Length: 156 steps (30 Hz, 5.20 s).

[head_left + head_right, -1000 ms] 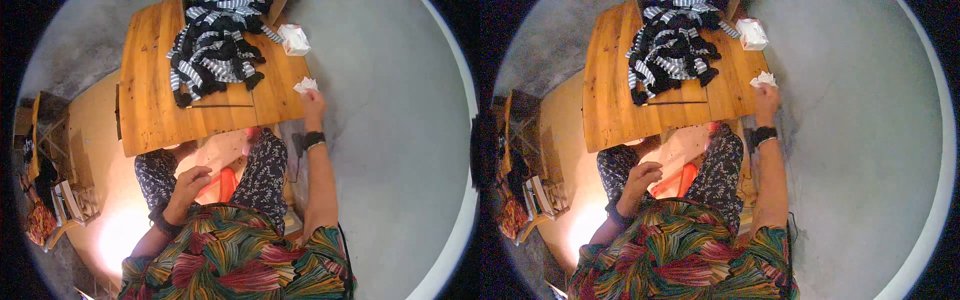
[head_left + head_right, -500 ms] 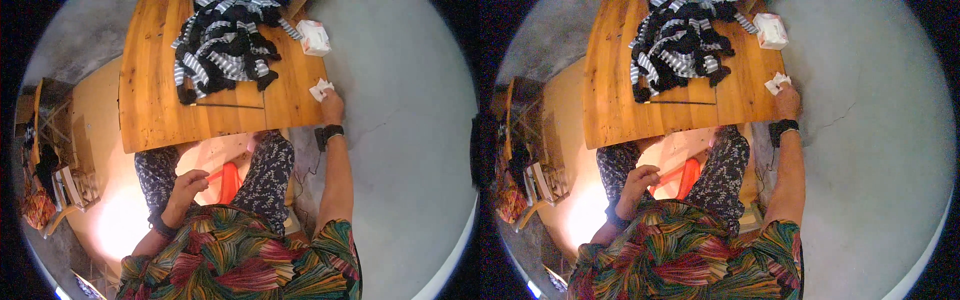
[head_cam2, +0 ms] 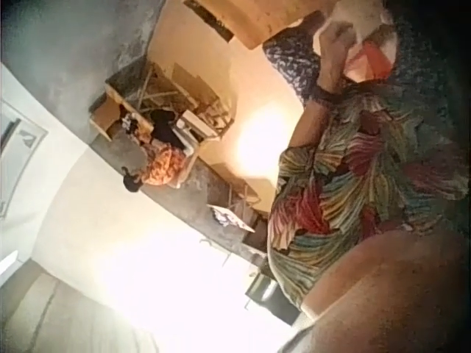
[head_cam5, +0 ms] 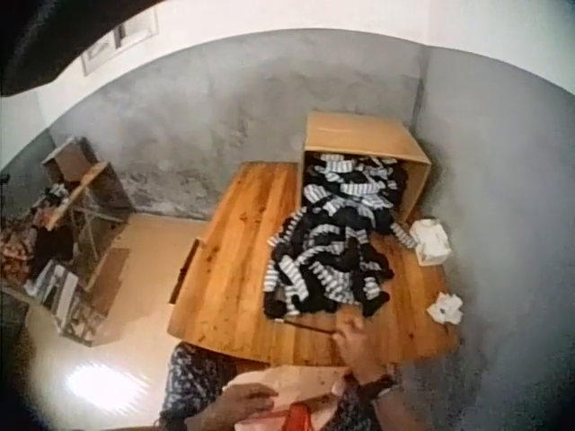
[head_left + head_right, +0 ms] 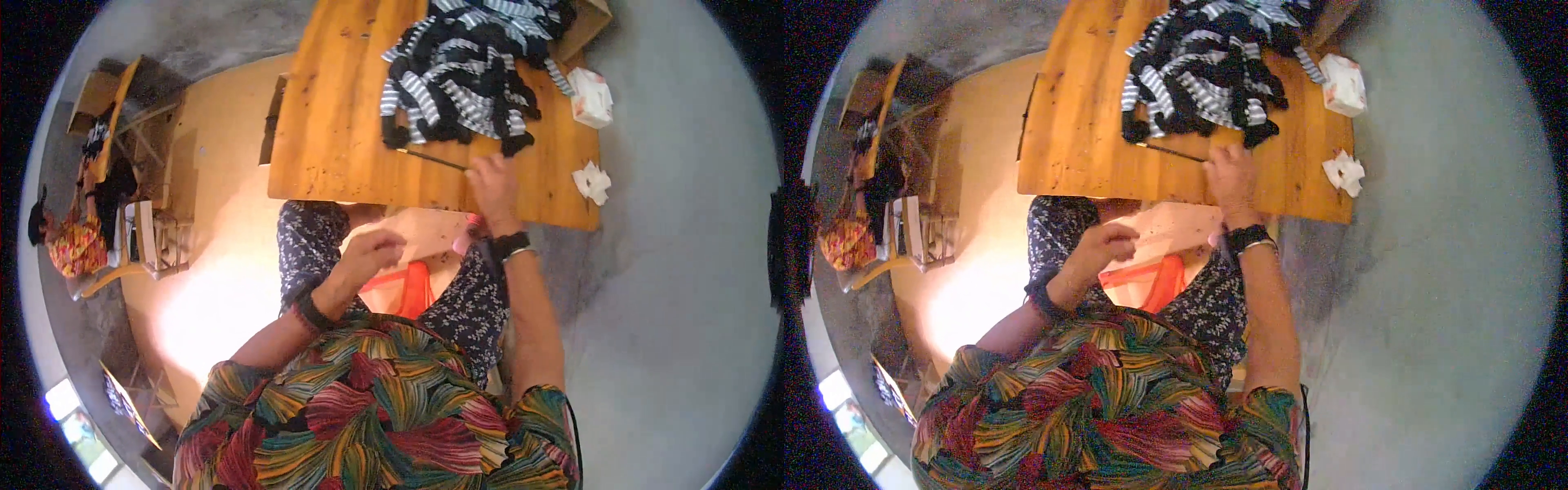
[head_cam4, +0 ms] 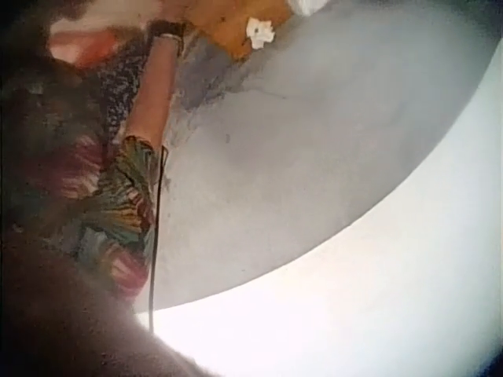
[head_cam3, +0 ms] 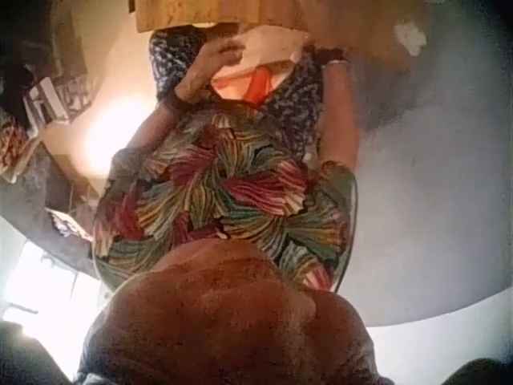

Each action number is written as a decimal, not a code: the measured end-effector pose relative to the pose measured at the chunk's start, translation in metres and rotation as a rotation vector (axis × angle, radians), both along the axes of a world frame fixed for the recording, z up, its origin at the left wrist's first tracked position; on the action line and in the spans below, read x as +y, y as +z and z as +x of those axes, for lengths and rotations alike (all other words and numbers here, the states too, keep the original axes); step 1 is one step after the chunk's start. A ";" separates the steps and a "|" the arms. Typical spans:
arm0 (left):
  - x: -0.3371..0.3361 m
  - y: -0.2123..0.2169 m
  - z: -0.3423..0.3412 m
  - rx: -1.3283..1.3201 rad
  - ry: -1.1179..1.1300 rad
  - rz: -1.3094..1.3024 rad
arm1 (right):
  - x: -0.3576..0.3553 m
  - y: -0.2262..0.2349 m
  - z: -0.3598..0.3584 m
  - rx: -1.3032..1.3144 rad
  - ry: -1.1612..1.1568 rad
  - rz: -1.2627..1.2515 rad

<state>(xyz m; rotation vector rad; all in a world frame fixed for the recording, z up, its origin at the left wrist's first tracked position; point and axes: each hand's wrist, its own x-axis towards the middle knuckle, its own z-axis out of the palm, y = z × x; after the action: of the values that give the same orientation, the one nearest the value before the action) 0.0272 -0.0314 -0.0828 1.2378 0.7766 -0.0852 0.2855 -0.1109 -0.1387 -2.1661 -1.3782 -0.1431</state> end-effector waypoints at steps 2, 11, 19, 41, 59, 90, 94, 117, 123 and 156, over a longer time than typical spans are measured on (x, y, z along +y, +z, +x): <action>0.020 -0.007 0.016 -0.106 0.125 0.133 | 0.026 -0.008 -0.024 -0.042 -0.020 -0.078; 0.104 -0.039 0.089 -0.079 0.670 0.574 | -0.001 -0.007 -0.029 0.203 -0.077 -0.132; 0.152 -0.064 0.144 0.379 0.331 1.114 | -0.035 0.020 -0.038 0.574 -0.192 0.042; 0.105 0.039 0.026 -0.203 -0.226 0.133 | 0.016 0.087 -0.099 1.718 -0.008 0.337; 0.024 0.055 0.003 -0.442 0.482 -0.064 | 0.008 0.116 -0.160 1.568 0.056 0.424; 0.027 0.003 -0.033 -0.465 0.525 -0.411 | 0.015 0.090 -0.186 1.335 0.020 0.103; 0.016 -0.003 -0.034 -0.540 0.564 -0.676 | 0.017 0.080 -0.188 1.391 -0.019 0.164; 0.014 0.004 -0.048 -0.254 0.471 -0.359 | 0.002 0.077 -0.193 1.411 0.023 0.065; 0.010 -0.013 -0.046 -0.219 0.557 -0.440 | -0.003 0.064 -0.187 1.713 -0.034 0.035; 0.003 -0.002 -0.040 -0.459 0.390 -0.470 | 0.007 0.069 -0.184 1.153 0.010 0.285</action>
<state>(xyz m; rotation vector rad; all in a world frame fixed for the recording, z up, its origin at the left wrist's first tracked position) -0.0126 -0.0287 -0.0853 0.6093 0.5394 0.3114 0.1010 -0.1039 -0.0701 -1.5142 -0.6207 0.7520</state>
